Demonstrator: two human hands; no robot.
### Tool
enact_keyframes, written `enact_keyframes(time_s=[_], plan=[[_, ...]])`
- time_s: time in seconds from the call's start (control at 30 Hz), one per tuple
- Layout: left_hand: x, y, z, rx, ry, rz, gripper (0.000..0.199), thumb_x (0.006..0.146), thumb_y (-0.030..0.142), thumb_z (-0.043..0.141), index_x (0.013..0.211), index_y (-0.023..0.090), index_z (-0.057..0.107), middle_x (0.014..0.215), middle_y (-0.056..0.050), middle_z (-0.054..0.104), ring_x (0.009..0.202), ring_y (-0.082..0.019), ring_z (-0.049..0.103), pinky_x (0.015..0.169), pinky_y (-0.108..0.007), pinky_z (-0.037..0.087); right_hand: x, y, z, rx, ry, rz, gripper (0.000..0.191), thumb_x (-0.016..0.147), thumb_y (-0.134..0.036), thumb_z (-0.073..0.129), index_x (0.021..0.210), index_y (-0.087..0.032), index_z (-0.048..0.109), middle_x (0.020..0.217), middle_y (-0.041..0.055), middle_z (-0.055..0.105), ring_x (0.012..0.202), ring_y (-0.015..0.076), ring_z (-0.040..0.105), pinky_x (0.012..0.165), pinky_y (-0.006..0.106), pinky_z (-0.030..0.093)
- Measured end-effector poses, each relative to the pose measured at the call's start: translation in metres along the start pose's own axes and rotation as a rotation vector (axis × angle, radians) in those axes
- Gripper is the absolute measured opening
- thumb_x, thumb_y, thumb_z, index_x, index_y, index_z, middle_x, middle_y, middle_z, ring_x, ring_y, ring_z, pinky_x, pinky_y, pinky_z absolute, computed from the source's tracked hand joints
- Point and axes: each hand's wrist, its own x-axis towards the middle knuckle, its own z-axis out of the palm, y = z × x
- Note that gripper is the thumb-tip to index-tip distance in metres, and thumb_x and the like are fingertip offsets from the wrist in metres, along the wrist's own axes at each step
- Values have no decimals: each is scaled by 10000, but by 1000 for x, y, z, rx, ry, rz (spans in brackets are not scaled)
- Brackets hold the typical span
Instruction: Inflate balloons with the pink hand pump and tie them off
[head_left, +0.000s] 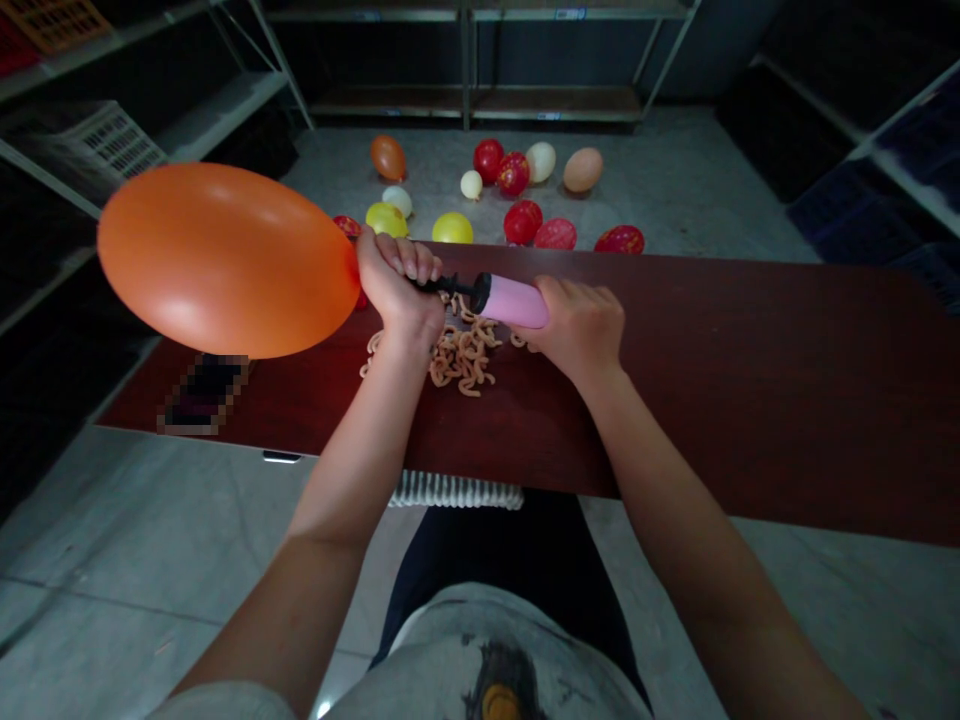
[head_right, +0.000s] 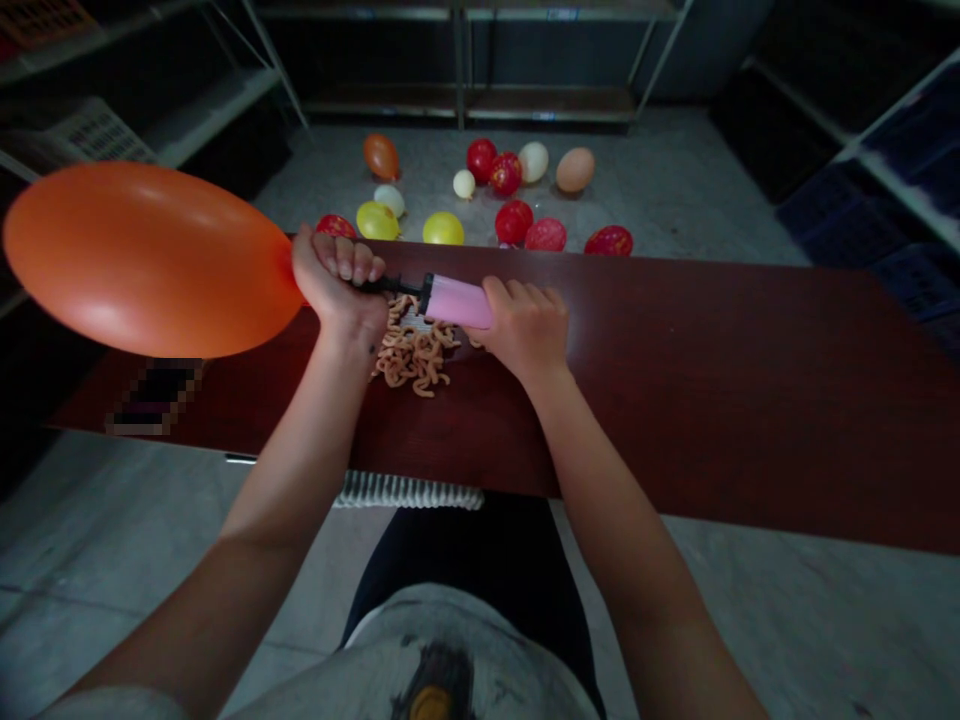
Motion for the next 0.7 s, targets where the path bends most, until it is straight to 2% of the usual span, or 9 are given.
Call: enact_keyframes(time_s=[0.13,0.27,0.5,0.7], plan=[[11,6,-5,-8,89,1,571,1060,362,351,528,207,212,441,40,187,358,-103,195,422,-286,220,1,11,3,-69,16,12,494,865,-573,557,1164,-188,635,996,139,700,940,316,599,796,401,358],[21,11,-11,-27,160,-2,543,1066,395,336,572,200,219,442,52,186,361,-95,198,418,-256,226,2,22,5,-125,36,27,499,885,-566,530,1183,-177,628,999,145,688,957,326,584,825,429,359],[31,14,-20,-14,117,45,555,1049,406,396,575,199,197,456,61,173,360,-89,188,412,-247,221,1,22,8,-109,48,31,473,899,-562,507,1134,-172,635,966,136,679,921,307,581,789,405,355],[24,13,-15,-32,126,36,569,1058,449,348,577,194,182,449,58,173,360,-83,182,405,-235,210,-2,16,5,-64,-15,26,506,845,-608,580,1080,-162,630,964,137,690,874,284,592,755,375,347]])
